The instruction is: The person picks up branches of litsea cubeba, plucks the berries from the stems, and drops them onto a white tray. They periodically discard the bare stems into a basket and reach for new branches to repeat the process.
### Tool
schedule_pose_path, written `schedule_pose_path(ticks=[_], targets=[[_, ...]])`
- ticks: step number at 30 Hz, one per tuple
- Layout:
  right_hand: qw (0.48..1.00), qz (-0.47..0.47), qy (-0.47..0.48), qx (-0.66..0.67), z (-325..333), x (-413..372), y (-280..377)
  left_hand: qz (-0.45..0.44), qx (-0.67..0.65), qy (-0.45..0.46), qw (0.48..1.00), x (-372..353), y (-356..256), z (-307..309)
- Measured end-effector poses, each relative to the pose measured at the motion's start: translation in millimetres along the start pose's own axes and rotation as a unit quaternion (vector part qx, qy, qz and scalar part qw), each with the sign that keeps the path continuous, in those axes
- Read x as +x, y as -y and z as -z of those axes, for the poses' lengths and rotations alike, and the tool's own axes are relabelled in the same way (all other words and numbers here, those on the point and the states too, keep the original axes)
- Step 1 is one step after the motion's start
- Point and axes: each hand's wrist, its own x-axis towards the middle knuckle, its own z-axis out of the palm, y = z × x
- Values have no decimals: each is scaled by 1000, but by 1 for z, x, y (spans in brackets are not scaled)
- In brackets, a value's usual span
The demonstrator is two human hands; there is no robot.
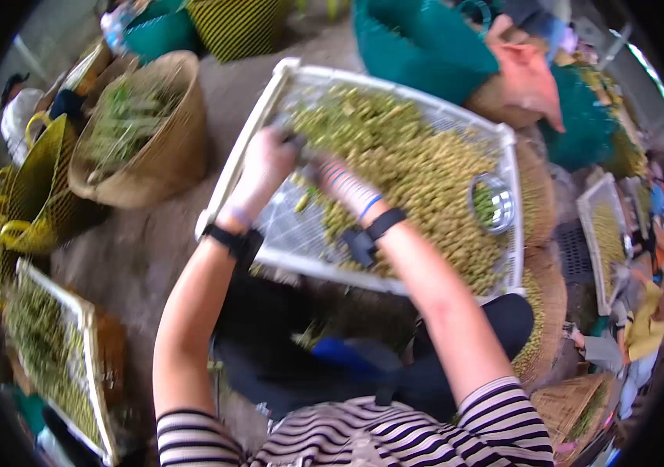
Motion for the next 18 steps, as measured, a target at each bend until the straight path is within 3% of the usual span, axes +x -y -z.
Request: schedule_pose_path(ticks=[1, 2, 3, 4, 5, 8, 9, 10, 12, 13, 16, 17, 18], targets=[[993, 12, -6, -119, 7, -8, 7, 26, 57, -8, 998, -5, -2, 2], [992, 12, 3, -122, 9, -13, 9, 26, -47, -23, 998, 2, 23, -9], [991, 33, 12, -129, -2, -7, -3, -6, -69, -21, 997, 8, 41, -13], [994, -22, 29, -101, 4, -8, 3, 20, -114, -30, 993, 2, 26, -12], [996, 32, -77, -38, -13, -4, -11, 25, -131, -35, 990, 1, 20, -11], [992, -58, -20, -115, 2, -2, 23, 40, -157, -33, 986, 6, 29, -15], [993, -52, -24, -99, 4, -3, 25, 62, -185, -14, 981, 10, 33, -20], [995, -46, -25, -83, 9, -8, 30, 108, -115, 59, 986, 10, 37, -20], [990, -79, 15, -119, 19, -17, 39, 140, -123, 22, 982, 15, 50, -30], [996, -40, -9, -85, 13, -18, 32, 167, -154, 15, 974, 13, 50, -33], [996, -69, -32, -41, 12, -19, 30, 129, -170, -26, 977, 22, 63, -36], [994, -59, -12, -93, 12, -18, 27, 107, -155, -38, 981, 22, 68, -38], [991, -71, -13, -116, 12, -18, 28, 142, -194, -55, 969, 27, 79, -42]])
